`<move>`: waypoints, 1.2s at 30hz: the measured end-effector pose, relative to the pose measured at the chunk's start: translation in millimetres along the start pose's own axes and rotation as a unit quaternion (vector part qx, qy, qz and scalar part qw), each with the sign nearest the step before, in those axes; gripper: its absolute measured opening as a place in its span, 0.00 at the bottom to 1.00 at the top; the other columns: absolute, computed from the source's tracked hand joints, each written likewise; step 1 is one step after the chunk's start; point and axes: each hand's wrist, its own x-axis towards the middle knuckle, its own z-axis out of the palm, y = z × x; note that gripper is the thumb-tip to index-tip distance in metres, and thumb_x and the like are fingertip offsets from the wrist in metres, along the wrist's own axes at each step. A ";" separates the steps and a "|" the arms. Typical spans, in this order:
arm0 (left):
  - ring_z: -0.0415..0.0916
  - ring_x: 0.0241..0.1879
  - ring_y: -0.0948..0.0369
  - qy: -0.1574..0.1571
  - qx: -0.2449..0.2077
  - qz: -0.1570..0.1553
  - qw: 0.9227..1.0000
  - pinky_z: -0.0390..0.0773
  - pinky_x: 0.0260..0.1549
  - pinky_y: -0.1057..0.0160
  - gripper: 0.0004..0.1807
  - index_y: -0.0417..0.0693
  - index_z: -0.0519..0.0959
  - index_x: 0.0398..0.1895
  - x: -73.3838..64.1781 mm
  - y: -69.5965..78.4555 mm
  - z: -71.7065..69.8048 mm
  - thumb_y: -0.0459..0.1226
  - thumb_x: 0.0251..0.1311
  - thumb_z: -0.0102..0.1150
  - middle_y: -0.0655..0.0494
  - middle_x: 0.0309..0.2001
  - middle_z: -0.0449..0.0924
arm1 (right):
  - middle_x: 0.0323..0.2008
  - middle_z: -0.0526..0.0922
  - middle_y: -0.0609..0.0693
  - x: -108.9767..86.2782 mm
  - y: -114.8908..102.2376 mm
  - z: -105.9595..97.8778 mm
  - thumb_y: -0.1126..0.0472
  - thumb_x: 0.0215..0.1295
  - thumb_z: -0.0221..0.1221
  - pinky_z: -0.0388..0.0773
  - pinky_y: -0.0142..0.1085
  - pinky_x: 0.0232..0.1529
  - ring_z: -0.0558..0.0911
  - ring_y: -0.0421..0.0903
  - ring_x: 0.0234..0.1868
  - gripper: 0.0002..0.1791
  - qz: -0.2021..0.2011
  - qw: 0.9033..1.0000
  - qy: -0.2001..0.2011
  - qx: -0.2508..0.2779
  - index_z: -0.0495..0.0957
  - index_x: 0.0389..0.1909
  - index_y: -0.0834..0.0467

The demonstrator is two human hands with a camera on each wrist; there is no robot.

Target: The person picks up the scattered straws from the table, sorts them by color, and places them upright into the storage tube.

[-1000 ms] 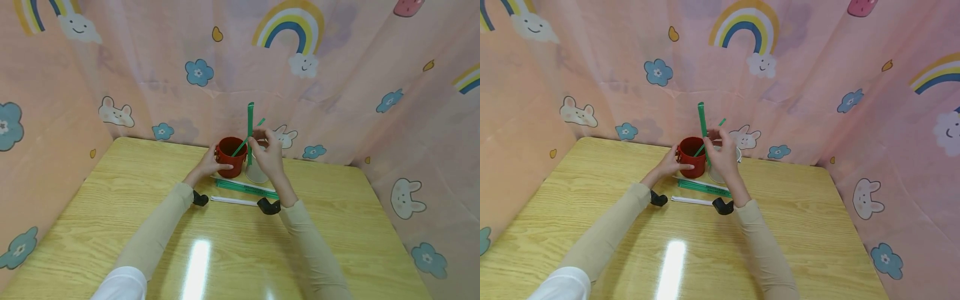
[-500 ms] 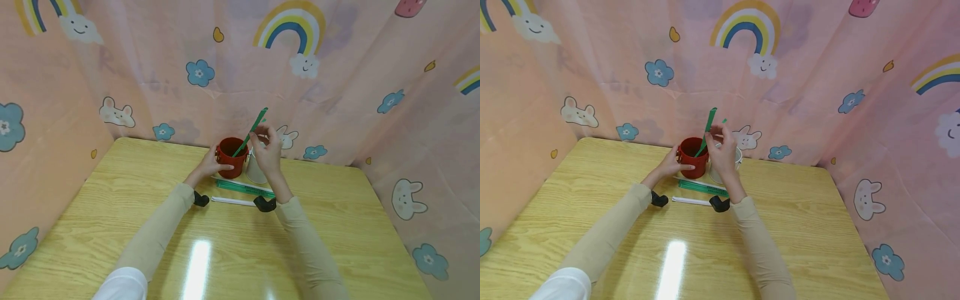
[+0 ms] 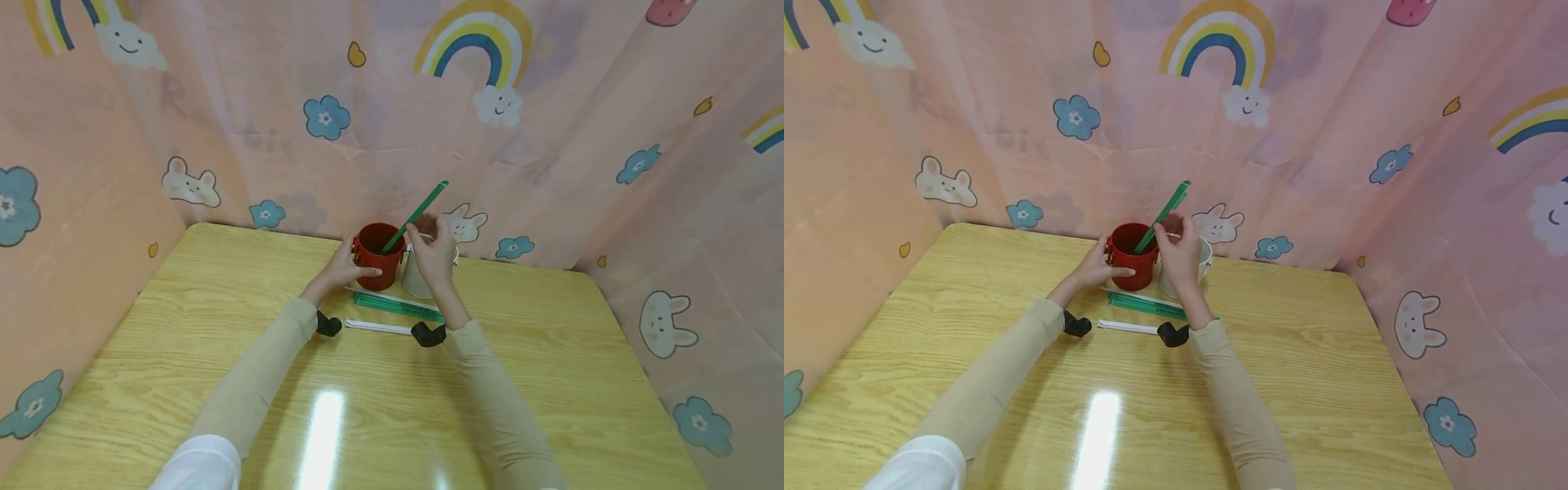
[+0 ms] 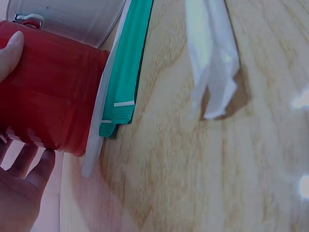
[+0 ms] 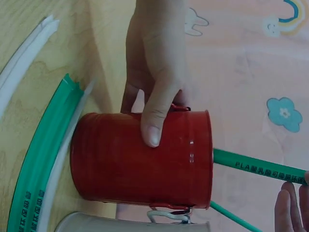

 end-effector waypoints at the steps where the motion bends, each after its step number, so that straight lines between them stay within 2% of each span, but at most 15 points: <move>1: 0.63 0.64 0.47 0.001 -0.001 0.002 1.000 0.68 0.62 0.45 0.51 0.47 0.50 0.73 0.5 -0.3 0.1 0.33 0.49 0.72 0.46 0.67 0.61 | 0.40 0.78 0.74 0.5 2.0 0.3 0.74 0.62 0.58 0.76 0.22 0.36 0.80 0.64 0.40 0.16 0.006 1.000 0.000 0.002 0.71 0.48 0.77; 3: 0.63 0.63 0.47 0.001 -0.003 0.004 1.000 0.68 0.62 0.46 0.51 0.47 0.50 0.73 1.1 -0.7 0.4 0.33 0.49 0.72 0.46 0.67 0.61 | 0.41 0.78 0.74 1.5 7.3 1.1 0.73 0.62 0.58 0.75 0.20 0.35 0.79 0.63 0.40 0.17 0.027 1.000 0.001 0.009 0.69 0.51 0.76; 7: 0.64 0.63 0.48 0.001 0.000 0.007 1.000 0.69 0.62 0.46 0.52 0.47 0.50 0.73 1.6 -1.8 0.9 0.33 0.48 0.72 0.47 0.67 0.61 | 0.41 0.79 0.69 3.7 31.1 4.6 0.70 0.63 0.59 0.74 0.21 0.38 0.79 0.52 0.39 0.18 0.060 0.998 0.009 0.003 0.69 0.51 0.73; 8: 0.64 0.63 0.47 -0.002 -0.001 0.005 1.000 0.69 0.62 0.46 0.52 0.46 0.50 0.73 -0.5 2.5 0.2 0.33 0.48 0.72 0.45 0.67 0.61 | 0.41 0.79 0.66 3.9 37.1 5.5 0.69 0.63 0.59 0.74 0.22 0.39 0.79 0.50 0.39 0.17 0.067 0.998 0.012 -0.004 0.69 0.51 0.71; 9: 0.64 0.63 0.46 -0.004 0.001 0.005 1.000 0.69 0.62 0.46 0.52 0.45 0.50 0.73 -2.6 6.9 -0.2 0.32 0.48 0.72 0.44 0.67 0.61 | 0.41 0.79 0.65 4.0 42.4 6.3 0.68 0.64 0.59 0.74 0.22 0.40 0.80 0.50 0.40 0.17 0.070 0.997 0.015 -0.009 0.70 0.50 0.70; 14: 0.62 0.65 0.43 -0.009 0.000 -0.001 1.000 0.67 0.63 0.44 0.52 0.44 0.49 0.74 -1.8 6.3 -0.7 0.31 0.48 0.72 0.41 0.68 0.60 | 0.41 0.79 0.62 2.3 52.7 7.8 0.67 0.64 0.59 0.75 0.26 0.42 0.80 0.53 0.41 0.14 0.086 0.995 0.018 -0.044 0.71 0.47 0.68; 16: 0.62 0.65 0.44 -0.005 0.002 -0.001 1.000 0.67 0.63 0.44 0.53 0.46 0.49 0.74 2.3 -3.3 0.6 0.33 0.48 0.73 0.42 0.68 0.60 | 0.41 0.79 0.61 1.2 54.2 8.0 0.66 0.64 0.59 0.77 0.28 0.42 0.80 0.52 0.40 0.13 0.094 0.994 0.016 -0.059 0.71 0.46 0.68; 20: 0.63 0.64 0.47 0.005 0.005 -0.001 1.000 0.68 0.62 0.46 0.52 0.48 0.50 0.74 2.5 -4.1 1.5 0.34 0.48 0.73 0.45 0.67 0.62 | 0.40 0.81 0.60 1.2 56.8 8.4 0.64 0.65 0.58 0.78 0.31 0.39 0.82 0.53 0.39 0.12 0.101 0.991 0.013 -0.084 0.73 0.44 0.67; 25: 0.64 0.63 0.49 0.009 -0.002 -0.010 1.000 0.69 0.62 0.47 0.52 0.48 0.50 0.73 2.6 -2.7 1.3 0.34 0.48 0.73 0.47 0.66 0.62 | 0.39 0.83 0.61 3.0 57.3 6.8 0.64 0.65 0.58 0.76 0.28 0.35 0.83 0.55 0.37 0.11 0.097 0.990 -0.005 -0.103 0.77 0.44 0.66; 30: 0.63 0.64 0.49 0.007 -0.003 -0.012 1.000 0.68 0.62 0.46 0.51 0.48 0.50 0.73 2.1 -1.8 0.8 0.34 0.49 0.73 0.48 0.67 0.61 | 0.39 0.83 0.61 1.1 56.4 3.7 0.64 0.65 0.58 0.76 0.27 0.37 0.83 0.54 0.38 0.12 0.081 0.990 -0.024 -0.109 0.78 0.46 0.66; 36: 0.62 0.64 0.48 0.004 0.001 -0.011 1.000 0.68 0.62 0.46 0.51 0.48 0.50 0.73 1.2 -2.1 0.0 0.35 0.49 0.73 0.47 0.67 0.61 | 0.40 0.83 0.60 -4.8 54.3 -1.8 0.65 0.64 0.59 0.78 0.33 0.36 0.82 0.55 0.38 0.12 0.053 0.991 -0.050 -0.112 0.77 0.46 0.65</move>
